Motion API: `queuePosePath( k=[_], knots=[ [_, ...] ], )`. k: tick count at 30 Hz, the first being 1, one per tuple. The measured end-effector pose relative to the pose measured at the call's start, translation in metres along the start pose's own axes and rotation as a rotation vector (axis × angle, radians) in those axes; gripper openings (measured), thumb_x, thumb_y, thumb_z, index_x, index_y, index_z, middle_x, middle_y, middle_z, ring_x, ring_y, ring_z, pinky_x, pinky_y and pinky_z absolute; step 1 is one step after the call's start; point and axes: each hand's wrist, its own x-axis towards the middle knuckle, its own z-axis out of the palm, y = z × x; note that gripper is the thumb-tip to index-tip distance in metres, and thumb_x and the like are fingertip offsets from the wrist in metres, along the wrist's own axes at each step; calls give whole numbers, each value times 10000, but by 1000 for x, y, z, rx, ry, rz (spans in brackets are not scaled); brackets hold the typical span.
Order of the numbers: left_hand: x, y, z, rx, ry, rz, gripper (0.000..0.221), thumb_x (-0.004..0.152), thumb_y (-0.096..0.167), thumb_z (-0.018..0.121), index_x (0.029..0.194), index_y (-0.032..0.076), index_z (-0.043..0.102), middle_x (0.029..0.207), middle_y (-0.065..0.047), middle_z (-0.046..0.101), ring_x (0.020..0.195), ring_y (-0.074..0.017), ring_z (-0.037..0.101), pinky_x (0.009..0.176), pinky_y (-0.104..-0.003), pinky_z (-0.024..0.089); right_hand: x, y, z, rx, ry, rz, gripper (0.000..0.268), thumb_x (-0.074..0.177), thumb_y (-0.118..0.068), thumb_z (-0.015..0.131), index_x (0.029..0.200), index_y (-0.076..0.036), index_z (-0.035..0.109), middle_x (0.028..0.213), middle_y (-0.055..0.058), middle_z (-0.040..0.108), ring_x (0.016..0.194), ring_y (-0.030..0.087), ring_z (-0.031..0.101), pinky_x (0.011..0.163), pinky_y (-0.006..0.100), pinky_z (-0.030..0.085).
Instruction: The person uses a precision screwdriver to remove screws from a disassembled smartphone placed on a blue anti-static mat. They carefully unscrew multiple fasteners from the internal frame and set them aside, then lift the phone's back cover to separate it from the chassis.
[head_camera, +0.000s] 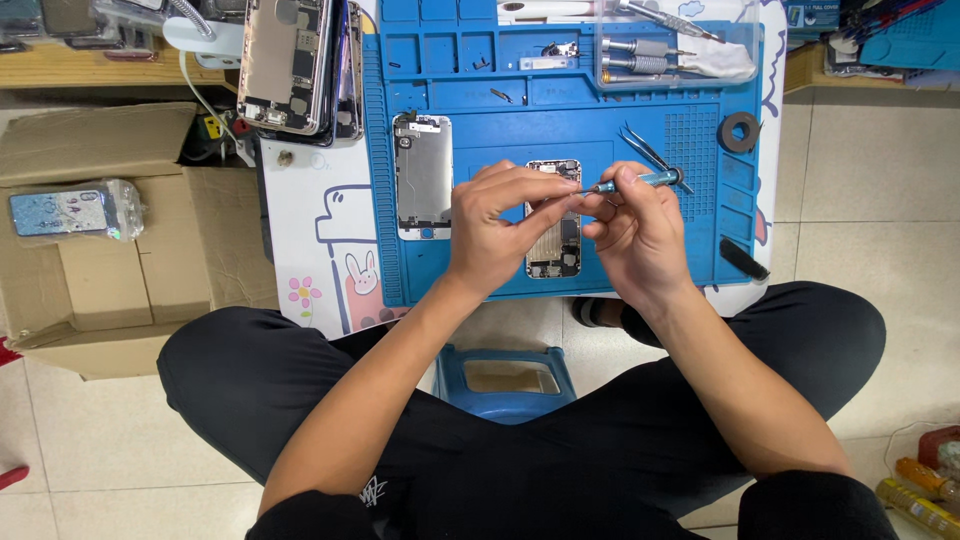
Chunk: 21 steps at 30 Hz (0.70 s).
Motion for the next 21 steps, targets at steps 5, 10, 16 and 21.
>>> queuePosePath(
  k=[5,10,16,21],
  knots=[
    [1,4,0,8,2,1,71,929,168,801,967,228,797,931,11,811,696,-91,688,717,-237,470,2,-4,2,-12,-17,-54,176,1059,-199,597,1057,-24,587,872,220,764,854,312,799,602,306,690],
    [0,5,2,34,-9,-3,76,919,185,812,951,252,796,936,44,811,712,-83,709,714,-230,486,-5,-18,14,-190,-26,-237,211,1053,-227,608,1041,-22,559,832,224,719,809,325,798,540,315,680],
    [-1,5,1,46,1,2,90,907,163,810,947,244,801,921,43,809,706,-108,716,702,-249,504,-10,-20,25,-551,-52,-476,241,1027,-207,662,974,15,585,828,230,700,748,309,784,481,343,655],
    [-1,4,1,45,-7,-2,132,897,117,799,956,234,805,927,35,808,715,-120,716,705,-260,512,-11,-20,27,-564,-55,-486,252,1031,-209,654,976,29,593,819,217,692,745,284,778,471,328,649]
  ],
)
